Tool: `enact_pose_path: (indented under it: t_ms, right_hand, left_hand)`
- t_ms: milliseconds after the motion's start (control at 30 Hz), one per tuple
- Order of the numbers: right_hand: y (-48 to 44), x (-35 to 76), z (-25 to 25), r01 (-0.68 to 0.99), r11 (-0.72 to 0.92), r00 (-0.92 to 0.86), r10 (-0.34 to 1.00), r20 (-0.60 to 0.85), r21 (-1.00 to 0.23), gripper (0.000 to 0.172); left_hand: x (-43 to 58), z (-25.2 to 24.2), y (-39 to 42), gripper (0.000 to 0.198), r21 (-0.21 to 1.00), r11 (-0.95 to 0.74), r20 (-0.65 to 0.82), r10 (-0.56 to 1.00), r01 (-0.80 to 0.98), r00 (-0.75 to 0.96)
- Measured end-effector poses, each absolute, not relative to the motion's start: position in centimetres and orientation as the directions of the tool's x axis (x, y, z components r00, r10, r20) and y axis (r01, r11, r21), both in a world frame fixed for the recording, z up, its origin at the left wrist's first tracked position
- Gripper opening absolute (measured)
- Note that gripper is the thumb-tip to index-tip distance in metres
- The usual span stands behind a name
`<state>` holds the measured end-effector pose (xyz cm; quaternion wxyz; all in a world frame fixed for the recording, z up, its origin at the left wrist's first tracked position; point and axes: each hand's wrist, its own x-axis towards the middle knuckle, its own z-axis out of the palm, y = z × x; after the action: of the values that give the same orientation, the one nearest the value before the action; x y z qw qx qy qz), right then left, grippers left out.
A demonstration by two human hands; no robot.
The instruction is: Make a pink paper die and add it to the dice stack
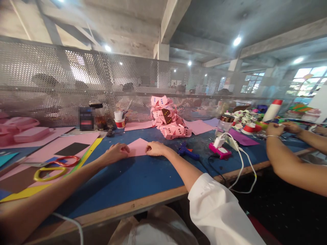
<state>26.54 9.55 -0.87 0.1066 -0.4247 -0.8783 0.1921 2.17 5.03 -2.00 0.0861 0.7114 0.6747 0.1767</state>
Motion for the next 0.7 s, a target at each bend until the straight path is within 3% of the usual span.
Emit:
enact_pose_path:
  t_ms: [700]
  right_hand:
    - [10.2, 29.5, 0.1, 0.651, 0.545, -0.674, 0.735, -0.072, -0.529, 0.031]
  left_hand:
    - [-0.8, -1.2, 5.6, 0.038, 0.510, -0.213, 0.083, 0.976, 0.833, 0.199]
